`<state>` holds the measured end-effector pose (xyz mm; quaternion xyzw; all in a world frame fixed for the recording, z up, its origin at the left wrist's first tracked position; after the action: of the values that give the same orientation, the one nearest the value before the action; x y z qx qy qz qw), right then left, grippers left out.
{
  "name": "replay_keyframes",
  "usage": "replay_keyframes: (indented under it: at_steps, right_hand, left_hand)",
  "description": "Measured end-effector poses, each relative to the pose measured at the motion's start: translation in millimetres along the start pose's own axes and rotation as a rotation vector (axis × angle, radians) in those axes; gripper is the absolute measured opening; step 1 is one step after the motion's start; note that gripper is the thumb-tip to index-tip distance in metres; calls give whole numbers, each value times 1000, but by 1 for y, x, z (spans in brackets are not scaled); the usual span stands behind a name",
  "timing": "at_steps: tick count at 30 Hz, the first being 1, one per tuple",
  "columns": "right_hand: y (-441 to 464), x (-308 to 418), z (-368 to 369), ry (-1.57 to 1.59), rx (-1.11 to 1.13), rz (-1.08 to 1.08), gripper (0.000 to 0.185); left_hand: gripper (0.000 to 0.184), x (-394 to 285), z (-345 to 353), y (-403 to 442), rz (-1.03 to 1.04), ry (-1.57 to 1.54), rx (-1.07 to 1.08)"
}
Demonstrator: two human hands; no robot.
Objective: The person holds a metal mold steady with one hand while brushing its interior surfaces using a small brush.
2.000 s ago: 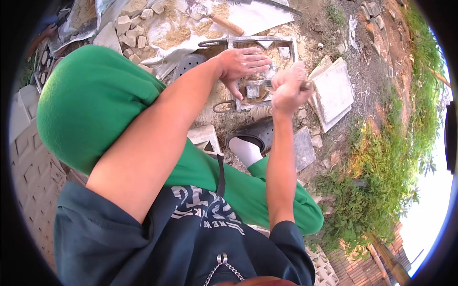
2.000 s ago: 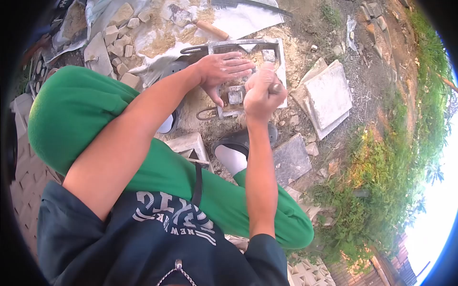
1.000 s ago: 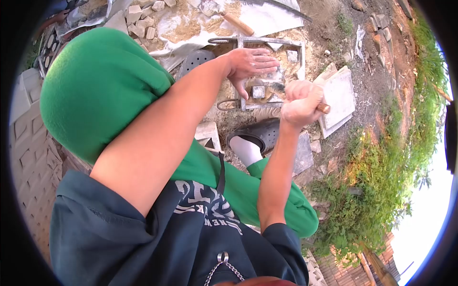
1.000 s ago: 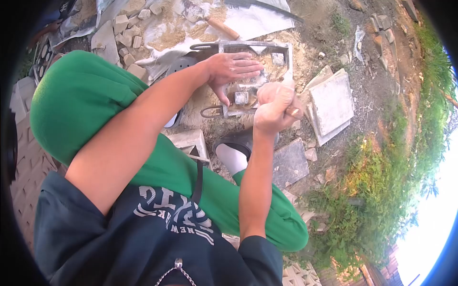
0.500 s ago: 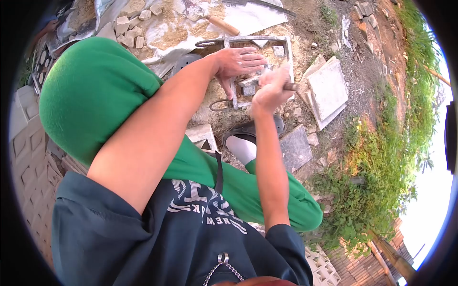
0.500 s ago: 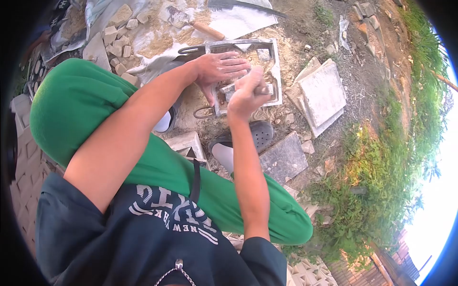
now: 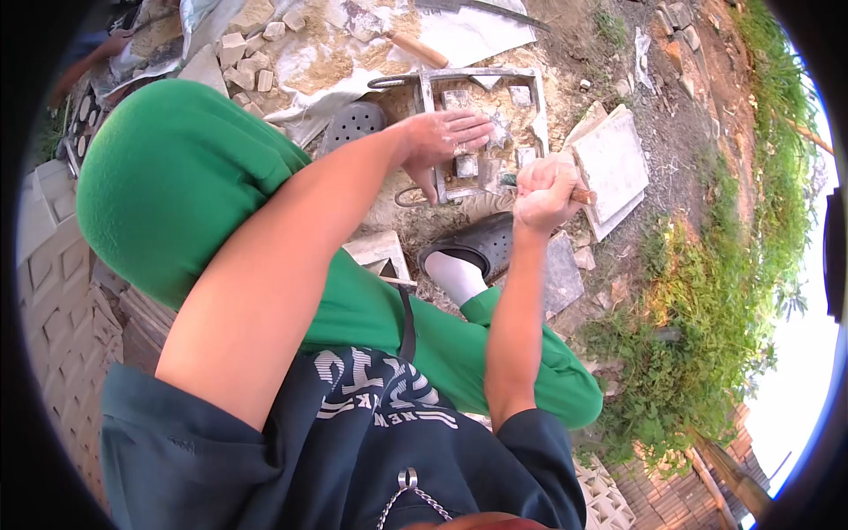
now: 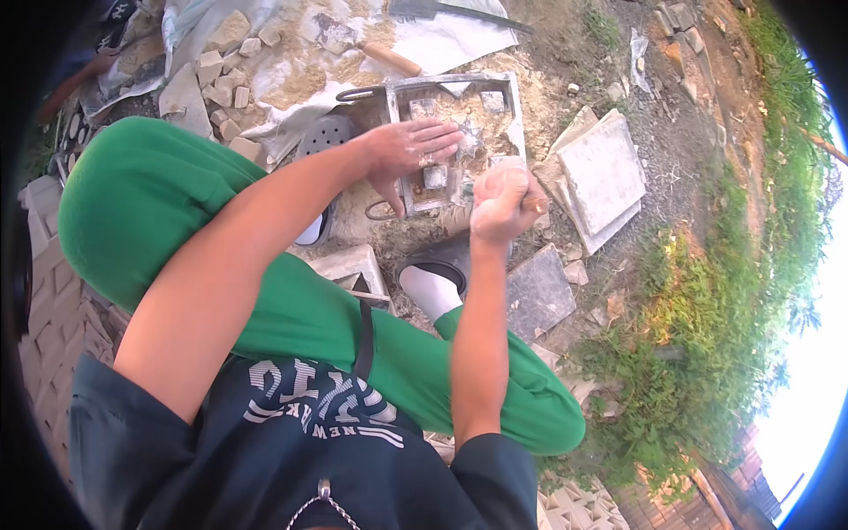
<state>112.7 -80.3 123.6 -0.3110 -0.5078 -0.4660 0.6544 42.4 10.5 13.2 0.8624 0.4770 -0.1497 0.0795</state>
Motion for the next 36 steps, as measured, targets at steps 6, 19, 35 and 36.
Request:
replay_keyframes:
  at_steps: [6, 19, 35, 36]
  right_hand:
    - [7, 15, -16, -124, -48, -31, 39]
    - [-4, 11, -3, -38, -24, -14, 39]
    - [22, -43, 24, -18, -290, 94, 42]
    - [21, -48, 25, -68, -288, 112, 43]
  left_hand:
    - [99, -8, -8, 4, 106, 158, 186]
    - [45, -3, -28, 28, 261, 201, 340]
    - [127, 33, -4, -8, -97, 179, 74]
    - [124, 30, -2, -8, -78, 196, 79]
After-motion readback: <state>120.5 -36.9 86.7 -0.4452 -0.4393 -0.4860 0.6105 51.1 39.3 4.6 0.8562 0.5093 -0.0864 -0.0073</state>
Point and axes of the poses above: each hand's wrist, its own y-axis towards the middle knuckle, its own z-axis out of the palm, x = y × z, the point moved 9 cm from there along y, towards the middle knuckle, and after that the axes turned 1 degree about x, right-handed, at the moved point
